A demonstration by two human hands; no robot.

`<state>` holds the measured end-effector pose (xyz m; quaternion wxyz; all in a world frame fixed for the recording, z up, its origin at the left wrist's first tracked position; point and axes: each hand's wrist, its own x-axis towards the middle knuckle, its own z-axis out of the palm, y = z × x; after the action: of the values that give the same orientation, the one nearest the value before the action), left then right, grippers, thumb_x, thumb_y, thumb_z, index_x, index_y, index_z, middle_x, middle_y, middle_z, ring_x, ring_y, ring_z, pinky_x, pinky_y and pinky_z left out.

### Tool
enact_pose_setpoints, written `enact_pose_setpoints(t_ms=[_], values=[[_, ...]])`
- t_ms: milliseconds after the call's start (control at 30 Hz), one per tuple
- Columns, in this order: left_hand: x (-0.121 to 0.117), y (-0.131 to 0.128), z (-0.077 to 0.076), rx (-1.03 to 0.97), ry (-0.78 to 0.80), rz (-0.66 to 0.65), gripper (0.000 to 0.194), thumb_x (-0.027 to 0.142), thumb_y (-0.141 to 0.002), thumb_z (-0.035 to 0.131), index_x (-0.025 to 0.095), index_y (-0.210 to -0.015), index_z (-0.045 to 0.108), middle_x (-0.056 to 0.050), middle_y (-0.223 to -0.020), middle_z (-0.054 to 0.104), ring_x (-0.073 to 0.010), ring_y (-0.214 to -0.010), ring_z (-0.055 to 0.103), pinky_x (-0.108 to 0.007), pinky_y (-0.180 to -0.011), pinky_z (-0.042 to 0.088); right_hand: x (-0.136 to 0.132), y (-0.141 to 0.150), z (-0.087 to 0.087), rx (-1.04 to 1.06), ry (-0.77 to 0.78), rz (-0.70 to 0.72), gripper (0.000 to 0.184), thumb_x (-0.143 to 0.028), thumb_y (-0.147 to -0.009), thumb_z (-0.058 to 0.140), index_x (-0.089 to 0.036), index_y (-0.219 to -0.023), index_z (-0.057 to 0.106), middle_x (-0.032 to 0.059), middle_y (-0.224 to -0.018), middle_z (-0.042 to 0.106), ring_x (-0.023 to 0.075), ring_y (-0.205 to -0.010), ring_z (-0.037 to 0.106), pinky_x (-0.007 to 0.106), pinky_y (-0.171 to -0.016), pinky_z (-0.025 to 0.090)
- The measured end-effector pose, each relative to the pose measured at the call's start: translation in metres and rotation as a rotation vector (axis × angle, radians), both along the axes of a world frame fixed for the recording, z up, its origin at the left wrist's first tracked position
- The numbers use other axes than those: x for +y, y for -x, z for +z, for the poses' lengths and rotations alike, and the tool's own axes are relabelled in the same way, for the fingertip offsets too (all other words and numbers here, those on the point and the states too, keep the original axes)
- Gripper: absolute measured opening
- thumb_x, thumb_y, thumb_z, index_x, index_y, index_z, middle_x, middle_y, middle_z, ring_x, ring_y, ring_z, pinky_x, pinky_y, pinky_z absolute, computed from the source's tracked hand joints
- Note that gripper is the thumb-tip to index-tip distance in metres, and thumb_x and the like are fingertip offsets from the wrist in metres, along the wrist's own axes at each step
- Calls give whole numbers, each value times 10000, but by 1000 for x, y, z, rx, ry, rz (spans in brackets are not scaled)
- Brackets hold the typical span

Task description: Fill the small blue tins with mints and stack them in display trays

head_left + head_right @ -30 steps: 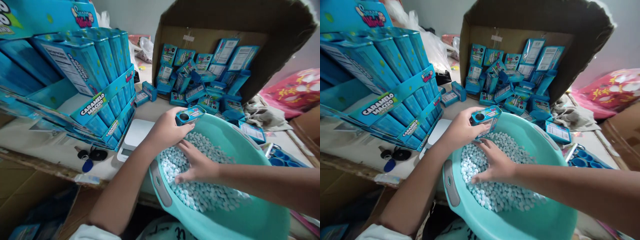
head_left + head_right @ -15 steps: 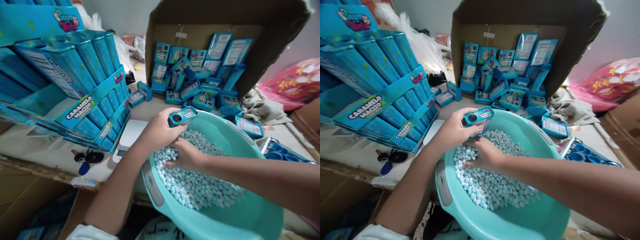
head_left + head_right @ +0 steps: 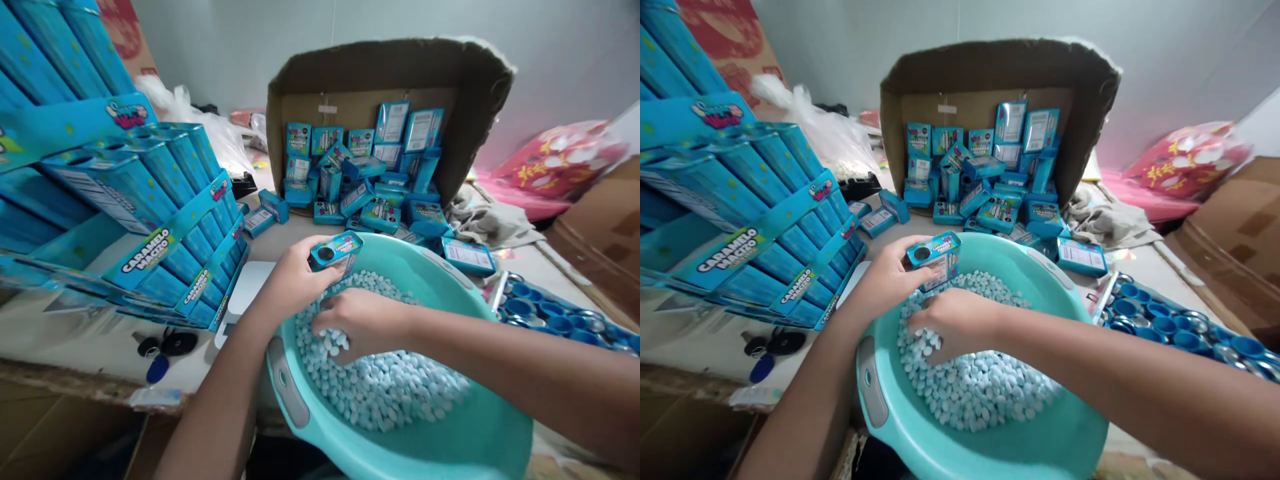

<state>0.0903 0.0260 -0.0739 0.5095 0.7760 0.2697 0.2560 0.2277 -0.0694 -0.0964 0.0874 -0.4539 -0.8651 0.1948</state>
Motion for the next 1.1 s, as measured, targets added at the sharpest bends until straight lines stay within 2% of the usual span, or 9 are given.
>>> enact_pose_setpoints(t_ms=[167,267,367,533,667,767,833,1000,1100], values=[[0,2,4,16,1,-27,466,338,-826,708,214,-1269,632,-47,-1243,713,-229,-1127,675,-308,-925,549,-10,-8,28,283,66,-88,190,-279,-735,778,-218,-883,675,-20,-761,642,136,-657,566,253,-590,388],[0,3,4,30,-2,-84,497,308,-806,717,224,-1288,629,-42,-1264,705,-235,-1145,666,-312,-949,530,-14,-14,43,552,109,-195,144,-216,-744,750,-201,-834,638,-25,-748,635,127,-649,567,253,-618,439],[0,4,4,52,-42,-87,500,267,-770,722,233,-1264,649,-32,-1276,698,-251,-1167,647,-308,-946,513,-10,-18,52,856,142,-268,151,-166,-732,746,-195,-783,607,-28,-718,600,118,-626,541,247,-581,438],[-1,6,6,91,-71,-127,414,275,-814,641,217,-1223,655,-26,-1122,741,-247,-982,683,-298,-778,511,10,-13,59,1313,235,-301,169,-160,-760,733,-214,-814,583,-73,-610,544,80,-497,448,217,-483,358],[-2,6,6,127,-133,-145,289,293,-813,638,208,-1088,670,-23,-989,752,-240,-865,680,-302,-704,493,27,4,68,1494,118,-371,203,-124,-732,711,-227,-783,545,-86,-590,535,75,-461,445,203,-452,330],[-2,6,6,121,-227,-163,218,299,-814,648,222,-1016,674,-12,-1021,748,-251,-932,679,-316,-760,498,36,12,67,1562,27,-439,206,-102,-715,677,-228,-759,520,-86,-602,541,73,-461,444,207,-459,335],[-2,7,5,131,-249,-160,235,315,-811,659,225,-1027,670,-13,-1050,743,-266,-974,678,-320,-770,500,41,14,61,1600,18,-500,206,-104,-706,664,-227,-747,503,-86,-607,537,74,-460,447,208,-452,328],[-4,8,4,227,-242,-204,259,334,-813,659,232,-1051,665,-34,-1003,743,-292,-918,691,-322,-684,475,43,9,44,1657,113,-596,234,-138,-694,672,-230,-745,463,-92,-635,519,77,-470,476,207,-448,336],[-4,8,4,247,-243,-207,316,346,-817,662,249,-1117,654,-35,-1079,735,-307,-964,687,-339,-721,481,41,6,42,1672,148,-609,259,-165,-708,688,-235,-760,444,-92,-644,526,86,-501,514,210,-477,382]])
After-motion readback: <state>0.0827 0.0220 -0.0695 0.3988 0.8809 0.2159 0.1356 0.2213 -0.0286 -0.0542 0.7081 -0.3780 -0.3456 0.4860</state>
